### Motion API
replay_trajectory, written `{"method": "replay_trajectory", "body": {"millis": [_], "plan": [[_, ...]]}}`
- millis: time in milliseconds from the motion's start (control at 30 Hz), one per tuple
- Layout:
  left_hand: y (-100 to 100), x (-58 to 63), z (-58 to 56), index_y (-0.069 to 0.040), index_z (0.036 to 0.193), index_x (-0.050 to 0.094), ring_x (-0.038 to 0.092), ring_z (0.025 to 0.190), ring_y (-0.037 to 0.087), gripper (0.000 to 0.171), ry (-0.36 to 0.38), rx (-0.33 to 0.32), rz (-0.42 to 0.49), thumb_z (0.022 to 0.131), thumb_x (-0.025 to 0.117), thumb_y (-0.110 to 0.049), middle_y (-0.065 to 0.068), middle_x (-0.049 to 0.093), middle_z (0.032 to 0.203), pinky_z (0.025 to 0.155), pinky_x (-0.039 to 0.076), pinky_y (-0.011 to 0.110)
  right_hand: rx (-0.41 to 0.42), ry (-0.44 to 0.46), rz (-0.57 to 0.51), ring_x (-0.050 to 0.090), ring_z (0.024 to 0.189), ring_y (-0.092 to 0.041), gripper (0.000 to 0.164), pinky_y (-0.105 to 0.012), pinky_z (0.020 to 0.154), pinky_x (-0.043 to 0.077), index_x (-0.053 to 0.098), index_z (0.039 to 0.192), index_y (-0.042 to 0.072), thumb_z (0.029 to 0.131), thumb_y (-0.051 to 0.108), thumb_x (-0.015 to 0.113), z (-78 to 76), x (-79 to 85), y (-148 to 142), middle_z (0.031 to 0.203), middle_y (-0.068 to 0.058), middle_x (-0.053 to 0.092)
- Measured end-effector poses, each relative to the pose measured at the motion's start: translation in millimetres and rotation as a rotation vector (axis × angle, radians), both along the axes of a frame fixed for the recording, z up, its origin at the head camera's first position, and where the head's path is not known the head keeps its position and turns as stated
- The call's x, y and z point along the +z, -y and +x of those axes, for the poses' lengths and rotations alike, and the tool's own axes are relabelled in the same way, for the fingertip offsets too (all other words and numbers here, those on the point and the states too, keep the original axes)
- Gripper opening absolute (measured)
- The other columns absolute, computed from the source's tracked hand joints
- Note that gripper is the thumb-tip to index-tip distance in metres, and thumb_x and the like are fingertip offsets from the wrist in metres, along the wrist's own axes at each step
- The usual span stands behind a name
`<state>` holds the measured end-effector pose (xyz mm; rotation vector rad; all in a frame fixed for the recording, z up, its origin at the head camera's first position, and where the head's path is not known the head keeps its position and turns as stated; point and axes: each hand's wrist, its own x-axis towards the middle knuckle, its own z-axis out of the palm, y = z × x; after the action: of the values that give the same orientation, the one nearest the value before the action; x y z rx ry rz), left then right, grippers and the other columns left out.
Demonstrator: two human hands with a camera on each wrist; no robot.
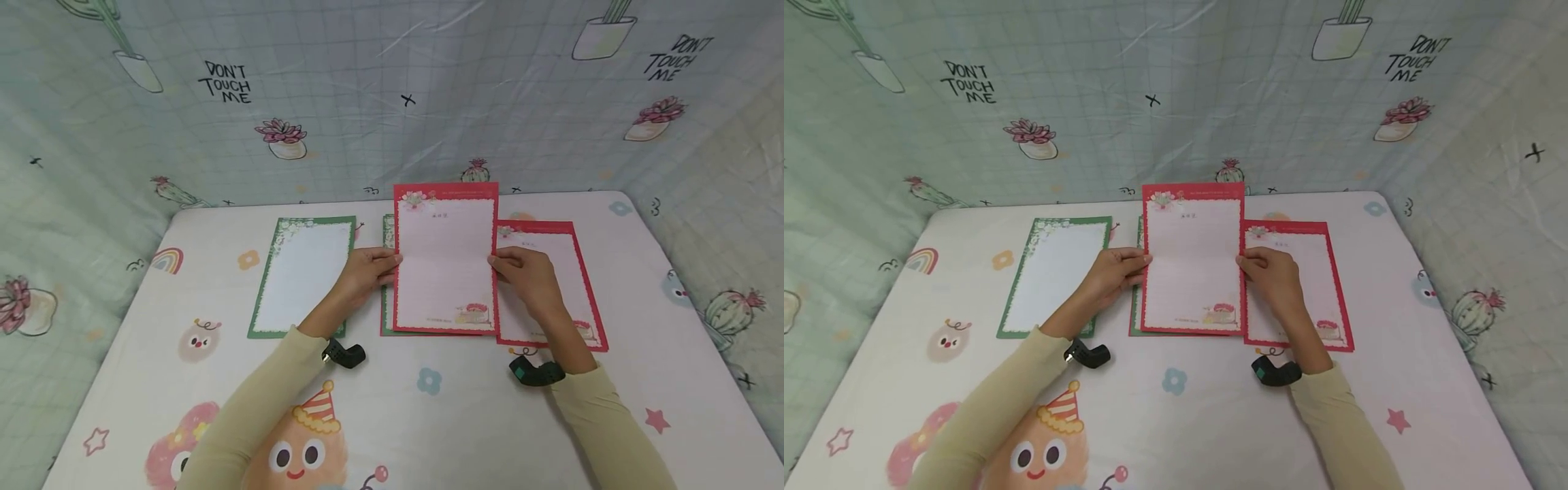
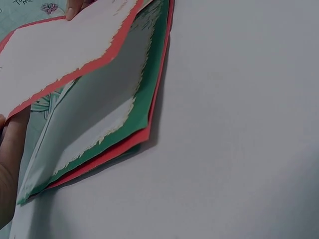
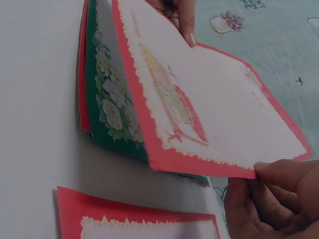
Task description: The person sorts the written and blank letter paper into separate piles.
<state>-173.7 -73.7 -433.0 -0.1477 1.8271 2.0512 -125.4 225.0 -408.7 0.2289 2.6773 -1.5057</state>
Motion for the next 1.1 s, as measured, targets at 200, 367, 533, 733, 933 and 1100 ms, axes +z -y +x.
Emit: {"method": "replay_trajectory", "body": {"millis": [200,367,533,733,933,1100], "plan": [[-7,1.3,2.0,0.013,0.120,0.066,0.066,0.070,0.006,0.028,-0.015,0.014,-0.008,0.097,0.068,-0.004,0.001,0.069,0.086,0.066,0.061,0.021,-0.018,-0.018,-0.005,0.071,0.107,-0.030,0.046,-0.012,0.079,0.055,0.066,0.133,0.002,0.100,0.035,0.066,2.9,1.4,-4,0.118,-0.017,0.072],[-10,0.7,4.3,0.014,0.119,0.066,0.067,0.072,0.006,0.027,-0.025,0.002,-0.002,0.098,0.066,-0.003,0.003,0.068,0.090,0.066,0.061,0.021,-0.017,-0.024,-0.011,0.070,0.108,-0.030,0.046,-0.012,0.080,0.054,0.066,0.133,0.002,0.101,0.035,0.066,6.2,1.1,-6,0.119,-0.017,0.072],[-16,-0.1,5.8,0.011,0.119,0.067,0.068,0.072,0.008,0.027,-0.023,-0.024,-0.008,0.098,0.067,-0.006,0.006,0.070,0.094,0.069,0.062,0.023,-0.021,-0.033,0.008,0.070,0.110,-0.032,0.049,-0.018,0.086,0.054,0.064,0.135,0.002,0.101,0.038,0.064,10.6,2.0,-12,0.122,-0.018,0.071],[-29,-3.8,6.3,0.011,0.118,0.068,0.070,0.070,0.009,0.026,-0.027,-0.039,-0.003,0.097,0.068,-0.005,0.007,0.072,0.092,0.072,0.063,0.027,-0.040,-0.042,0.038,0.071,0.108,-0.027,0.054,-0.019,0.089,0.054,0.063,0.137,0.003,0.100,0.043,0.063,16.2,0.6,-23,0.123,-0.017,0.071],[-40,-3.9,9.6,0.010,0.119,0.069,0.071,0.073,0.010,0.027,-0.044,-0.065,0.013,0.097,0.069,-0.006,0.009,0.074,0.096,0.078,0.063,0.031,-0.067,-0.032,0.033,0.071,0.092,-0.005,0.054,-0.011,0.083,0.054,0.064,0.136,0.005,0.100,0.046,0.063,22.7,2.1,-34,0.122,-0.016,0.071],[-50,-4.1,12.4,0.008,0.120,0.069,0.072,0.075,0.011,0.028,-0.066,-0.105,0.022,0.098,0.069,-0.009,0.013,0.074,0.101,0.083,0.062,0.034,-0.075,-0.040,0.040,0.064,0.086,0.008,0.054,-0.012,0.085,0.052,0.062,0.137,0.004,0.101,0.045,0.061,27.3,5.8,-43,0.124,-0.018,0.070]]}}
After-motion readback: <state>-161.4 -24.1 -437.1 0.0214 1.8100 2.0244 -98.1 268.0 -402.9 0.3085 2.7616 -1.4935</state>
